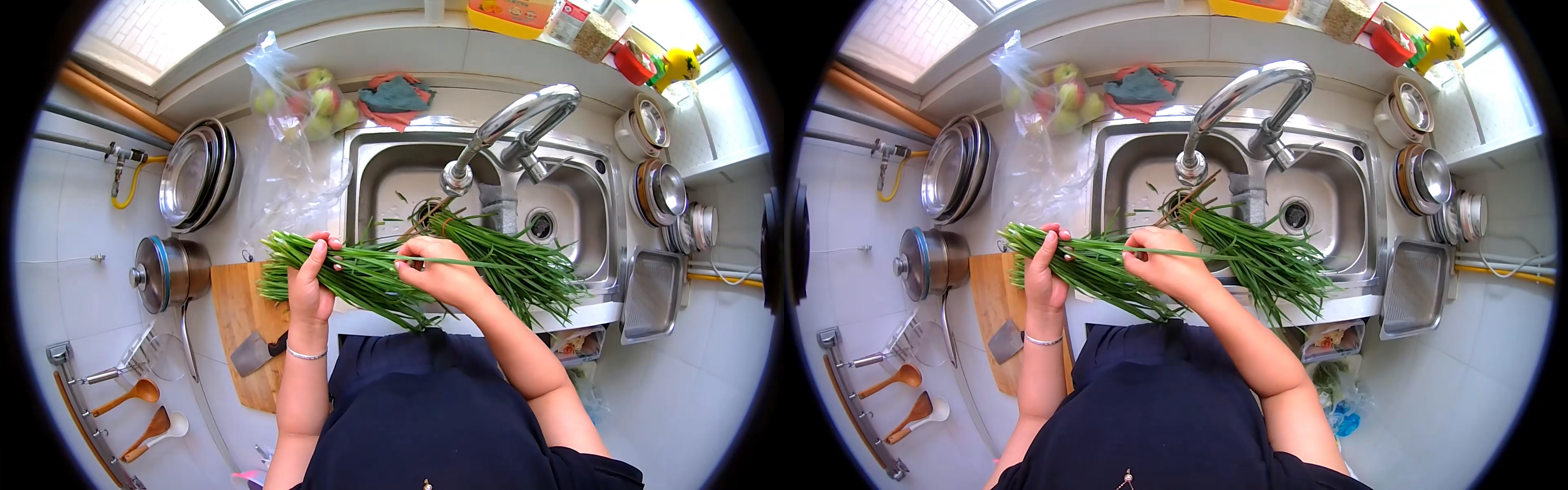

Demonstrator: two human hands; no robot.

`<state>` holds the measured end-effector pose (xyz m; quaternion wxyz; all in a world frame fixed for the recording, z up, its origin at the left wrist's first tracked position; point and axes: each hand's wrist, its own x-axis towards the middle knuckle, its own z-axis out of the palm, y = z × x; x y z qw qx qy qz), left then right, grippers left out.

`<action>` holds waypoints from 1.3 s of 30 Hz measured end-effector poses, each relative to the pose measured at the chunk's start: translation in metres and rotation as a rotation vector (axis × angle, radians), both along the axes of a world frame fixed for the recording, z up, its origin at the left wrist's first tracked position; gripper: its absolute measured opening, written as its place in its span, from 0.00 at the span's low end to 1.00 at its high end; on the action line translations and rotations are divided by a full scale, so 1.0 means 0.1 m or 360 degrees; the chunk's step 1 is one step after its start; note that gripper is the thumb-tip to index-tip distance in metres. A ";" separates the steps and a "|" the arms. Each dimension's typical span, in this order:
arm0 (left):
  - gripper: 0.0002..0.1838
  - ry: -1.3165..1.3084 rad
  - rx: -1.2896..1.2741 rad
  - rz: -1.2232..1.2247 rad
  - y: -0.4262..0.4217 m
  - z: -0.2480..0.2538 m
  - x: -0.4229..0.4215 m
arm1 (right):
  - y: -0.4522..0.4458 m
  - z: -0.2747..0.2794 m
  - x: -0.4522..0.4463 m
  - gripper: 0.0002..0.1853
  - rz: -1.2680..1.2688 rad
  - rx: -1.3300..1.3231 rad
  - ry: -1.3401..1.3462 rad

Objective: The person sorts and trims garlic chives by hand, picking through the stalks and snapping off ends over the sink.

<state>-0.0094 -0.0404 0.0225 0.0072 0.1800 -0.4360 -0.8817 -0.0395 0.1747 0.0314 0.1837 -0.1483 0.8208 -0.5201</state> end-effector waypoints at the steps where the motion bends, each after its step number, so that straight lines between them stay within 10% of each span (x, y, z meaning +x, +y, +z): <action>1: 0.09 0.0011 -0.0034 0.0000 0.00 0.01 0.00 | 0.00 0.01 0.00 0.11 0.0001 0.0030 -0.0068; 16: 0.10 -0.0078 -0.0364 0.0516 0.32 -0.02 0.02 | 0.19 -0.44 -0.05 0.09 -0.0819 -0.0105 0.0030; 24: 0.11 -0.0252 -0.0297 0.0648 0.01 -0.07 -0.06 | 0.57 -0.49 0.00 0.08 -0.0436 0.0587 0.0651; 31: 0.11 -0.0189 -0.0374 0.0594 0.09 -0.01 -0.06 | 0.23 0.10 -0.09 0.10 -0.0282 -0.0078 0.0652; 39: 0.10 -0.0067 -0.0477 0.0618 0.23 0.07 -0.02 | 0.02 0.04 -0.15 0.06 -0.0199 0.0207 0.1059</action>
